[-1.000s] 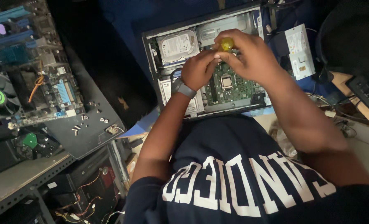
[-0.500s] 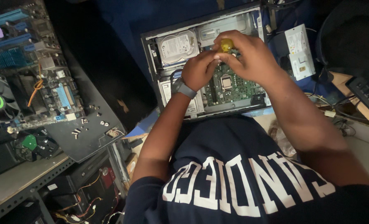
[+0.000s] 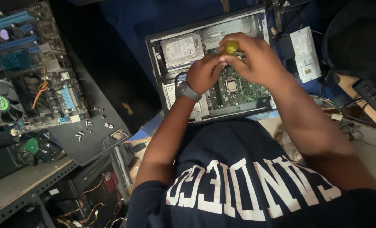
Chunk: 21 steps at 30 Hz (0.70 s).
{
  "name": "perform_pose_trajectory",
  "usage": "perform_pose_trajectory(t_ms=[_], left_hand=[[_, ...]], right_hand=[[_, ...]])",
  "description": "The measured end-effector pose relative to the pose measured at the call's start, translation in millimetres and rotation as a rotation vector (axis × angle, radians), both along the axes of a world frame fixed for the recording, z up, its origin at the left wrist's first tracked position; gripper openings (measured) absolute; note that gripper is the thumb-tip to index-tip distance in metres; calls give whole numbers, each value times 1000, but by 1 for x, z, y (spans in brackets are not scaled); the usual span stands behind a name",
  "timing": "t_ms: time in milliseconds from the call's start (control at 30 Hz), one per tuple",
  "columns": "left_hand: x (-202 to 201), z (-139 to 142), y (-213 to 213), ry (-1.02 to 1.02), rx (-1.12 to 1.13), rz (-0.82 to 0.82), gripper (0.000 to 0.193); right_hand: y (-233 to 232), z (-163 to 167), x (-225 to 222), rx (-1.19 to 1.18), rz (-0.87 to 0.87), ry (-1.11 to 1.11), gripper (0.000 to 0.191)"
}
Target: The person repairs a desktop computer on a workbench. They handle a RAM module and small screws, then use a yellow screwdriver to unscrew and reposition the CPU cooler fan inside the open case, working on the motherboard area throughout the clip.
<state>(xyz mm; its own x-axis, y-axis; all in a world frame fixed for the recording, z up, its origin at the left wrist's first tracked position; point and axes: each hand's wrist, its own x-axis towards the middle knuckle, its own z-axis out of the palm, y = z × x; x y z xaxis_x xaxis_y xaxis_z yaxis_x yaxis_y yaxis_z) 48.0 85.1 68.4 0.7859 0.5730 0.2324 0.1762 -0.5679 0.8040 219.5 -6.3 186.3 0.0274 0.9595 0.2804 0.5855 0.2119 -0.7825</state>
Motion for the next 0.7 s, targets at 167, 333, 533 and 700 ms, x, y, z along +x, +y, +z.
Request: perform_pose_trajectory(t_ms=[167, 333, 533, 700], left_hand=[[1, 1, 2, 35, -3, -19, 18], [1, 1, 2, -3, 23, 2, 17], [2, 0, 2, 24, -4, -11, 17], [1, 0, 2, 15, 30, 0, 19]], right_hand=[[0, 1, 0, 6, 11, -8, 37], [-1, 2, 2, -13, -3, -21, 37], [0, 0, 1, 10, -2, -44, 38], [1, 0, 1, -2, 38, 16, 33]])
